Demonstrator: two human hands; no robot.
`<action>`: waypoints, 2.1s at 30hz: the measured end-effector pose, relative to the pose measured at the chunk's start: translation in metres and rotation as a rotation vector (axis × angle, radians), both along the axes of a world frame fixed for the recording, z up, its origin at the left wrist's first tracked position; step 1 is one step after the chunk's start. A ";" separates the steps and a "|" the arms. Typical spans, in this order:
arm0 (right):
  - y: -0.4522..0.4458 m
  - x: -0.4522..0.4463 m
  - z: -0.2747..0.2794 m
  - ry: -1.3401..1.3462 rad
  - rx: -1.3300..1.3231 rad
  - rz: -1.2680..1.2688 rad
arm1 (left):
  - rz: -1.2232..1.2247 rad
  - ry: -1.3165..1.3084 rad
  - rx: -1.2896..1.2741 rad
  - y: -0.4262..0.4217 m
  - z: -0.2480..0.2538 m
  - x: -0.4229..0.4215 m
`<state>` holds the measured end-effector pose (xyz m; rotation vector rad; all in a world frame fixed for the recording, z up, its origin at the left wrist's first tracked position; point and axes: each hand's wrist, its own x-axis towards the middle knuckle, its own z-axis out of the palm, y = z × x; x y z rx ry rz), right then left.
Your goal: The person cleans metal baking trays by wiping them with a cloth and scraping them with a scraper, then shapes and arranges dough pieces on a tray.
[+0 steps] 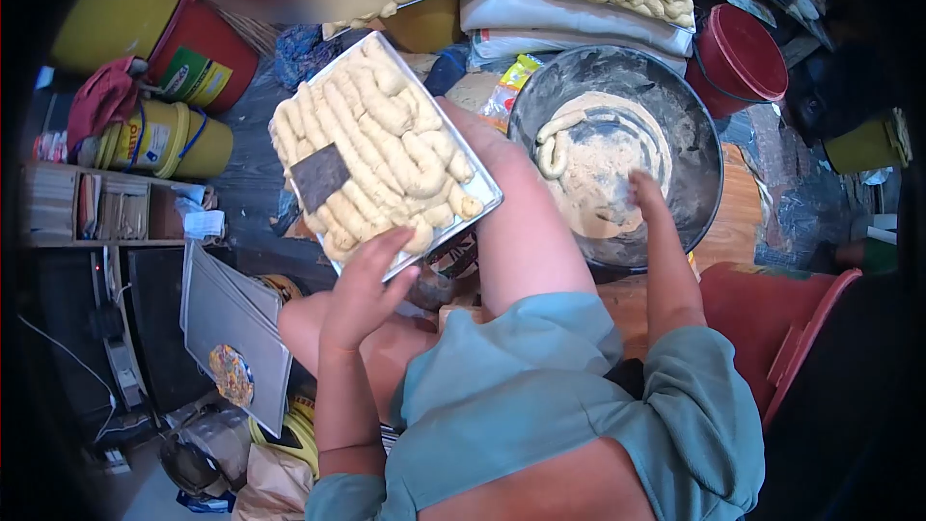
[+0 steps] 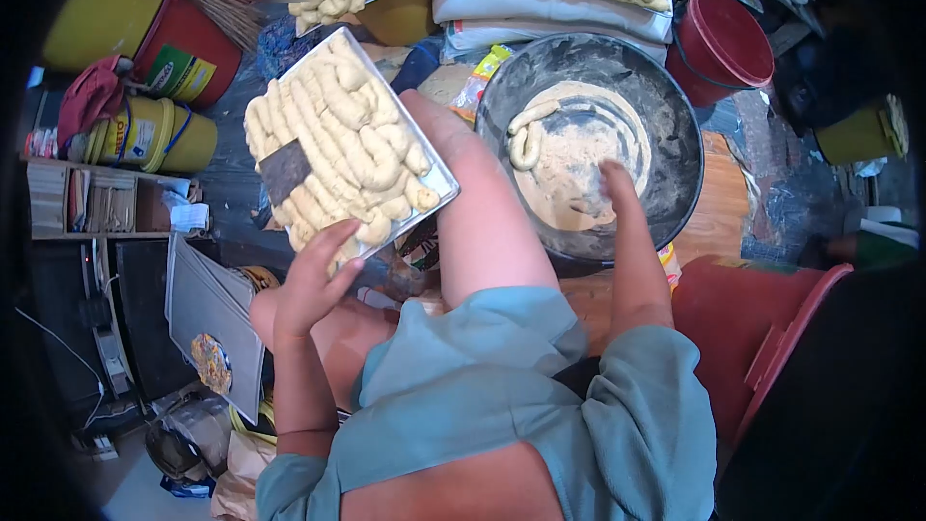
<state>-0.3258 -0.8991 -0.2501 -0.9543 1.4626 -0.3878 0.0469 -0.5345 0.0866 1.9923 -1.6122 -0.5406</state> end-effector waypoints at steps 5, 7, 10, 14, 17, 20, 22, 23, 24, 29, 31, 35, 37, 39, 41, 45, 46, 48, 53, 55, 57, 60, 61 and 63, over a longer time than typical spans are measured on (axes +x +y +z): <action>0.025 -0.082 -0.153 0.715 -0.165 0.404 | -0.187 0.087 0.163 -0.065 -0.016 -0.032; 0.045 -0.041 -0.123 0.773 -0.004 0.440 | -0.224 0.115 0.211 -0.077 -0.025 -0.042; 0.073 0.048 -0.113 0.565 -0.078 0.445 | -0.202 0.124 0.271 -0.091 -0.028 -0.051; 0.089 0.133 -0.110 0.470 -0.168 0.701 | -0.162 0.098 0.293 -0.103 -0.019 -0.056; 0.066 0.152 -0.107 -0.156 0.289 0.482 | -0.038 0.076 0.268 -0.099 -0.005 -0.048; 0.000 0.148 -0.070 -0.481 0.384 0.211 | 0.264 0.019 0.218 -0.084 0.010 -0.029; -0.018 0.158 -0.044 -0.095 -0.131 -0.273 | 0.393 -0.064 0.051 -0.059 -0.002 0.002; -0.028 0.155 -0.069 0.086 -0.349 -0.066 | 0.483 -0.050 -0.005 -0.050 -0.004 0.014; -0.035 0.150 -0.070 -0.098 -0.195 0.039 | 0.573 -0.039 -0.064 -0.042 -0.005 0.029; -0.057 0.139 -0.101 -0.222 -0.252 -0.237 | 0.871 -0.041 -0.144 0.008 -0.047 0.134; -0.045 0.130 -0.110 -0.003 -0.222 -0.399 | 0.918 -0.027 -0.164 0.019 -0.072 0.172; -0.019 0.126 -0.136 0.562 -0.010 -0.222 | 1.035 0.372 -0.038 0.004 -0.072 0.182; -0.008 0.140 -0.144 0.839 -0.077 -0.075 | 0.976 0.431 -0.052 0.006 -0.084 0.191; 0.008 0.171 -0.156 1.037 -0.302 0.050 | 0.958 0.499 -0.059 0.010 -0.092 0.200; 0.022 0.205 -0.150 0.933 -0.426 0.202 | 0.972 0.586 -0.055 0.012 -0.095 0.204; 0.016 0.205 -0.099 0.182 -0.312 0.268 | 1.009 0.657 -0.101 0.000 -0.083 0.189; 0.015 0.202 -0.091 0.099 -0.252 0.230 | 0.987 0.662 -0.110 0.000 -0.085 0.189; 0.010 0.194 -0.081 -0.067 -0.132 0.155 | 0.950 0.743 -0.185 0.003 -0.084 0.190; -0.011 0.140 -0.031 -0.695 0.242 0.058 | 0.986 0.784 -0.434 0.037 -0.041 0.181; -0.025 0.107 -0.023 -0.851 0.347 0.133 | 1.029 0.714 -0.620 0.060 -0.022 0.173; -0.016 0.106 -0.022 -0.582 0.112 0.057 | 1.222 0.575 -0.771 0.096 -0.012 0.173; -0.003 0.091 -0.080 0.168 -0.267 0.028 | 1.384 0.515 -0.848 0.191 -0.029 0.191; 0.009 0.095 -0.124 0.506 -0.302 0.150 | 1.448 0.505 -0.889 0.221 -0.040 0.194; 0.048 0.123 -0.116 0.931 -0.293 0.391 | 1.546 0.575 -0.945 0.305 -0.077 0.210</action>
